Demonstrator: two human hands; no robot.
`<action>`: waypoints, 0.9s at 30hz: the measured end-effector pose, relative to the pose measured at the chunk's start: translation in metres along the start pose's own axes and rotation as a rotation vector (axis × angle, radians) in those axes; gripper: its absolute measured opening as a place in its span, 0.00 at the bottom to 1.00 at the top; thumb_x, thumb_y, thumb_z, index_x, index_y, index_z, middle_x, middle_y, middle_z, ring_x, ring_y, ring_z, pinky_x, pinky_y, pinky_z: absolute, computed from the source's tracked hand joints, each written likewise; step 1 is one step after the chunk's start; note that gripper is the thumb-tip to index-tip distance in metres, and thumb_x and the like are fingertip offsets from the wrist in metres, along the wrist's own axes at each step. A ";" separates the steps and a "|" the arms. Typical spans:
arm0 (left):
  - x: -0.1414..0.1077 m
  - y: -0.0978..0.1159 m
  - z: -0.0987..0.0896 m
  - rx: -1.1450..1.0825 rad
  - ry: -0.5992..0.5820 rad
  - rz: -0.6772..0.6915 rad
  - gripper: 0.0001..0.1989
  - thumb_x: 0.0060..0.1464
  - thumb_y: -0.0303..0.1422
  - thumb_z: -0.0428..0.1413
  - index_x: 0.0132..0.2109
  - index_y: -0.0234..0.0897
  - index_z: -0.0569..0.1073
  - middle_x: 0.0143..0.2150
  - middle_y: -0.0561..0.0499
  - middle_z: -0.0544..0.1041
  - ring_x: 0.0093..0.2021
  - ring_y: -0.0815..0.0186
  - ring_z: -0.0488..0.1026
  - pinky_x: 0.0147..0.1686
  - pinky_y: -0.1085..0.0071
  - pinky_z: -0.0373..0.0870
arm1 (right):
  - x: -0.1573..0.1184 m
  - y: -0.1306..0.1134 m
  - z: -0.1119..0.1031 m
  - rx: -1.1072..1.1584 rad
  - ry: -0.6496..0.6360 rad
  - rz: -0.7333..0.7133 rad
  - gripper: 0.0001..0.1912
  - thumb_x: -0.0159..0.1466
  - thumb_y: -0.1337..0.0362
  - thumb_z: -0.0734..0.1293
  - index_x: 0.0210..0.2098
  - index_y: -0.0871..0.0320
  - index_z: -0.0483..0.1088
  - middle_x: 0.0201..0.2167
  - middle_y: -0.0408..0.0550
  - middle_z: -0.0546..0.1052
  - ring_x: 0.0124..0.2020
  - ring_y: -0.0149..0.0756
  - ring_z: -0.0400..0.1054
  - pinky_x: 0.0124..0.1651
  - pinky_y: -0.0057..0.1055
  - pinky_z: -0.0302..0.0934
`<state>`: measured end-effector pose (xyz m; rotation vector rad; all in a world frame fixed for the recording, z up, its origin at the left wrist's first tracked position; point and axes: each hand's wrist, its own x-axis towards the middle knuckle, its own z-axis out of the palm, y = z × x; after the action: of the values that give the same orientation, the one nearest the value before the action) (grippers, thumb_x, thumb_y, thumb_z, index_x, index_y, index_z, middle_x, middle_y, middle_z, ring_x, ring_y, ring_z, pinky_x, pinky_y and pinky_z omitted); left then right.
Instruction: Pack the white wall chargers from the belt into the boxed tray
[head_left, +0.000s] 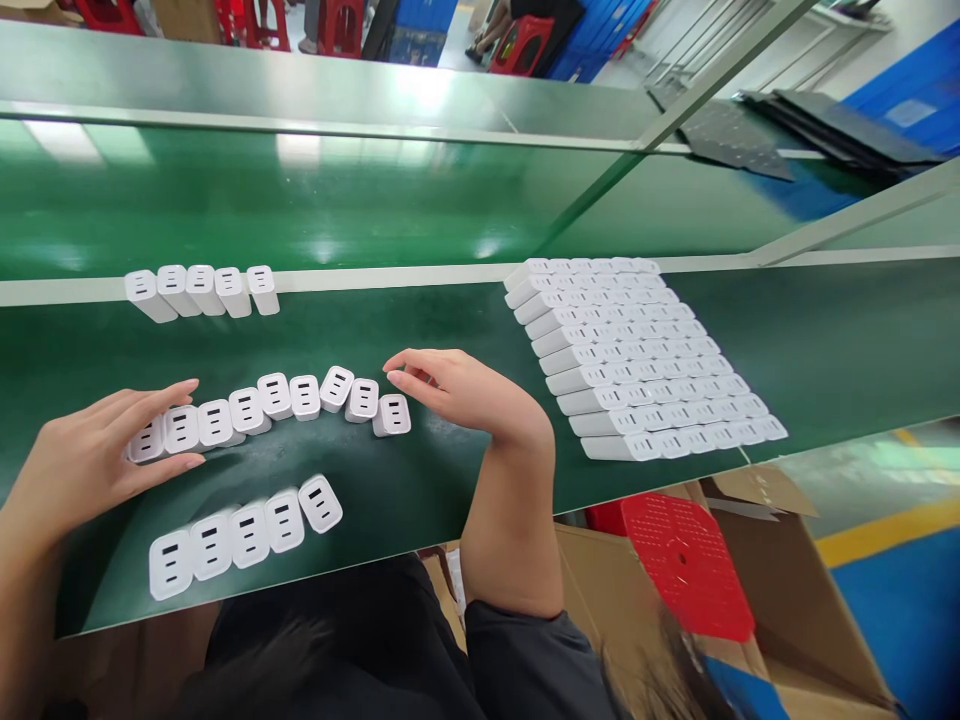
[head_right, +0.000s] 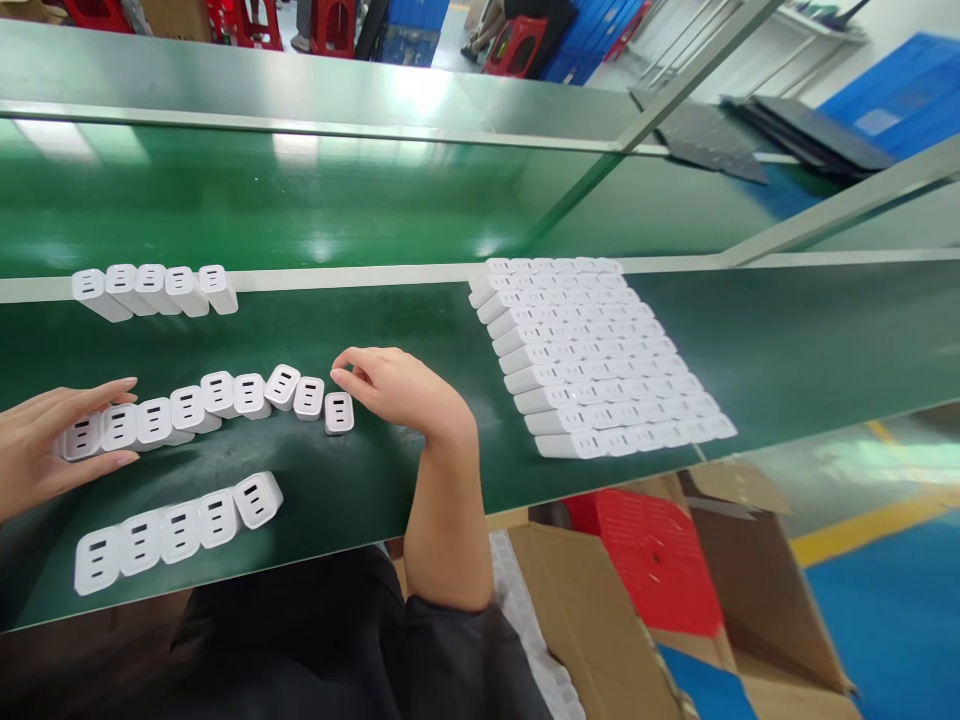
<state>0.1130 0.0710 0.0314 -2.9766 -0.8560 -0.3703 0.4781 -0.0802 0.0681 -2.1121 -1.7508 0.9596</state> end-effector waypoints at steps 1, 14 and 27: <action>0.000 0.000 0.000 -0.001 0.001 0.005 0.26 0.63 0.51 0.50 0.64 0.49 0.64 0.45 0.51 0.79 0.39 0.63 0.77 0.29 0.73 0.61 | 0.000 0.001 0.000 0.006 -0.020 -0.016 0.21 0.69 0.48 0.58 0.50 0.54 0.71 0.34 0.45 0.76 0.38 0.37 0.70 0.40 0.33 0.60; -0.001 -0.002 0.001 -0.005 -0.007 0.006 0.27 0.62 0.51 0.50 0.64 0.48 0.64 0.46 0.51 0.79 0.40 0.63 0.77 0.29 0.73 0.62 | 0.001 -0.001 -0.001 0.037 -0.005 0.051 0.24 0.72 0.49 0.50 0.43 0.51 0.74 0.37 0.45 0.78 0.38 0.37 0.70 0.40 0.33 0.60; 0.000 0.000 -0.001 -0.013 -0.002 0.016 0.27 0.63 0.52 0.49 0.64 0.47 0.65 0.45 0.51 0.79 0.39 0.63 0.77 0.29 0.73 0.62 | 0.004 0.002 0.003 0.026 -0.096 -0.037 0.24 0.68 0.46 0.58 0.52 0.55 0.70 0.38 0.47 0.77 0.43 0.39 0.70 0.43 0.34 0.61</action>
<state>0.1127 0.0713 0.0322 -2.9943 -0.8330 -0.3741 0.4784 -0.0778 0.0638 -2.0424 -1.8054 1.0845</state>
